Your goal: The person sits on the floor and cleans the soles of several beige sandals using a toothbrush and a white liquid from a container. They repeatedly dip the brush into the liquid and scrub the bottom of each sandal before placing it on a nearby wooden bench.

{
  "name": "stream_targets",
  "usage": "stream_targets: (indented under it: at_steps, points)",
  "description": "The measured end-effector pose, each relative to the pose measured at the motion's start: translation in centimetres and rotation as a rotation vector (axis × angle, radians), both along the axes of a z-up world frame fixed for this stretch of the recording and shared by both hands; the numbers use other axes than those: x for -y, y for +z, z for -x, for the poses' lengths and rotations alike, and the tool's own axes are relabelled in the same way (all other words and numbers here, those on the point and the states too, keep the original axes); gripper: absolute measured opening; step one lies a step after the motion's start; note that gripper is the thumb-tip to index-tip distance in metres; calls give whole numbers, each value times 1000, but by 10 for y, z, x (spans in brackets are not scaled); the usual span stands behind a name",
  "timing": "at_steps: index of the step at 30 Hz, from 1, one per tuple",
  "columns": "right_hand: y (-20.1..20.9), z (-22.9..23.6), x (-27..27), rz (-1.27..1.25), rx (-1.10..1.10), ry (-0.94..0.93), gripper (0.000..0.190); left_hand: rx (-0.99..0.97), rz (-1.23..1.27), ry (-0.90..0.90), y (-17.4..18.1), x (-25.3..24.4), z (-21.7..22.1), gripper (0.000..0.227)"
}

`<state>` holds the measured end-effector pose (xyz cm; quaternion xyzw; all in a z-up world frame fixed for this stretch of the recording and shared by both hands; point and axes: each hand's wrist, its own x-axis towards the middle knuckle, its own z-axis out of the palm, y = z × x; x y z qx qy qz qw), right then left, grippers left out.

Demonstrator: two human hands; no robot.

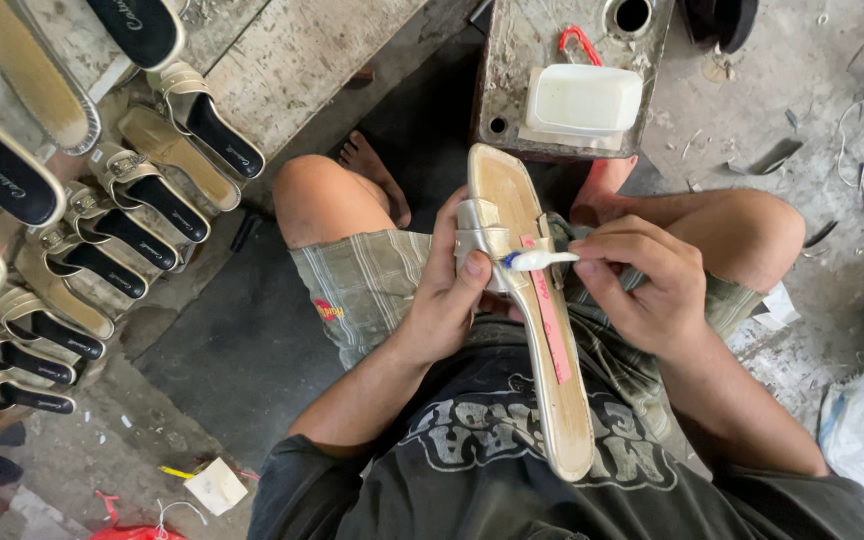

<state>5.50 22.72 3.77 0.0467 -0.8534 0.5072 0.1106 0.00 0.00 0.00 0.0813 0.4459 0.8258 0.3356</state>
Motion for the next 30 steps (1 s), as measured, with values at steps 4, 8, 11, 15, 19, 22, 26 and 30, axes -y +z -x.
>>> stream_targets:
  at_steps: [4,8,11,15,19,22,26,30]
  points:
    - [-3,-4,-1,28,-17,57,13,94,20,-6,9,-1,1,84]
    - [3,-7,-6,-2,-42,63,14,94,14,28,13,-1,4,83]
    - [9,-8,-9,-86,-46,69,15,56,62,40,14,-1,4,82]
    - [14,-8,-10,-199,-72,57,16,6,121,48,13,0,4,80]
    - [18,-7,-8,-166,-25,32,16,40,116,47,11,2,5,79]
    - [18,-6,-7,-178,-30,57,16,48,113,46,11,1,4,79]
    - [18,-5,-8,-190,-25,48,16,47,124,34,14,1,6,79]
    - [20,-4,-9,-192,-49,61,17,40,126,28,16,2,8,80]
